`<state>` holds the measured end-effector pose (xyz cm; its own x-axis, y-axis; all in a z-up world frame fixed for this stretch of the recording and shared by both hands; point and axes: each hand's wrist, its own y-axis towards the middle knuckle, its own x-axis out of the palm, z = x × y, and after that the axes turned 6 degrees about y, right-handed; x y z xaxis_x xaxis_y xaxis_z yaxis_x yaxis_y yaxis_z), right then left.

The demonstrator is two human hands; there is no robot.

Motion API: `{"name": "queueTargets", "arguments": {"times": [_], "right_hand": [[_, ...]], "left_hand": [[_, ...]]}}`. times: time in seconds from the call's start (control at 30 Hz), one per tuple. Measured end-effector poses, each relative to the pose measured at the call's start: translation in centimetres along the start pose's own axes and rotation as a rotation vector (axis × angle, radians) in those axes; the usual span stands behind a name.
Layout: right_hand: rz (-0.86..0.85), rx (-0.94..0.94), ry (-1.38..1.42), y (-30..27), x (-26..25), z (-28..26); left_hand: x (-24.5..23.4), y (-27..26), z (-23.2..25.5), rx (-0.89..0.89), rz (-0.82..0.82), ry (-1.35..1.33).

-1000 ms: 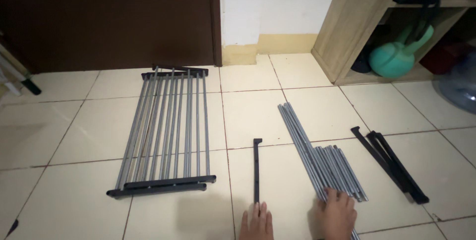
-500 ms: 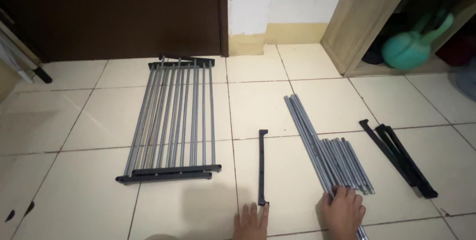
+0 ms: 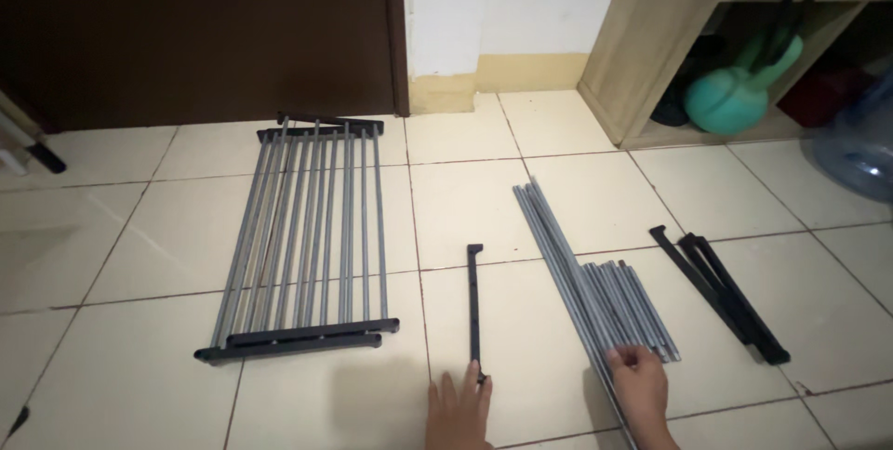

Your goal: The person assembles a metal rack by inserting vertical poles into a base and attaching a horizontal crossbar. They repeatedly insert and remove poles to adjust fit, then secure the crossbar across the top.

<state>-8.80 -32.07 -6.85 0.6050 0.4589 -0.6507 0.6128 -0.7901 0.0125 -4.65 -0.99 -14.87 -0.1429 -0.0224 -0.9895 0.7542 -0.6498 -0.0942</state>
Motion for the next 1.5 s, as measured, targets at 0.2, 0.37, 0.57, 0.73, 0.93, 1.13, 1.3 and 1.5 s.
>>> {"name": "queueTargets", "arguments": {"times": [0.2,0.37,0.57,0.73,0.93,1.13,1.3,1.5], "right_hand": [[-0.159,0.228,0.487,-0.3,-0.7,-3.5],[-0.486,0.320,0.756,-2.3,-2.7,-10.7],[-0.598,0.155,0.626,-4.5,-3.0,-18.1],[-0.581,0.012,0.572,-5.5,-1.1,-20.8],[-0.538,-0.210,0.690,-7.1,3.1,-21.3],[-0.510,-0.325,0.620,-7.8,5.4,-21.5],[-0.502,-0.326,0.595,-7.7,5.3,-21.5],[-0.529,-0.332,0.593,-8.1,5.5,-20.7]], "left_hand": [[-5.1,0.1,-0.7,-0.024,-0.068,0.000],[-9.0,-0.7,-0.7,-0.065,-0.131,-0.008],[-12.5,-1.1,-0.3,-0.124,-0.249,-0.108],[-13.3,-1.1,-0.2,-0.130,-0.254,-0.109],[-12.5,-0.6,-0.2,-0.124,-0.273,-0.072],[-12.6,-0.3,-0.2,-0.153,-0.300,-0.083],[-12.2,0.0,-0.1,-0.154,-0.302,-0.091],[-9.4,0.8,-0.2,-0.155,-0.297,-0.061]]}}
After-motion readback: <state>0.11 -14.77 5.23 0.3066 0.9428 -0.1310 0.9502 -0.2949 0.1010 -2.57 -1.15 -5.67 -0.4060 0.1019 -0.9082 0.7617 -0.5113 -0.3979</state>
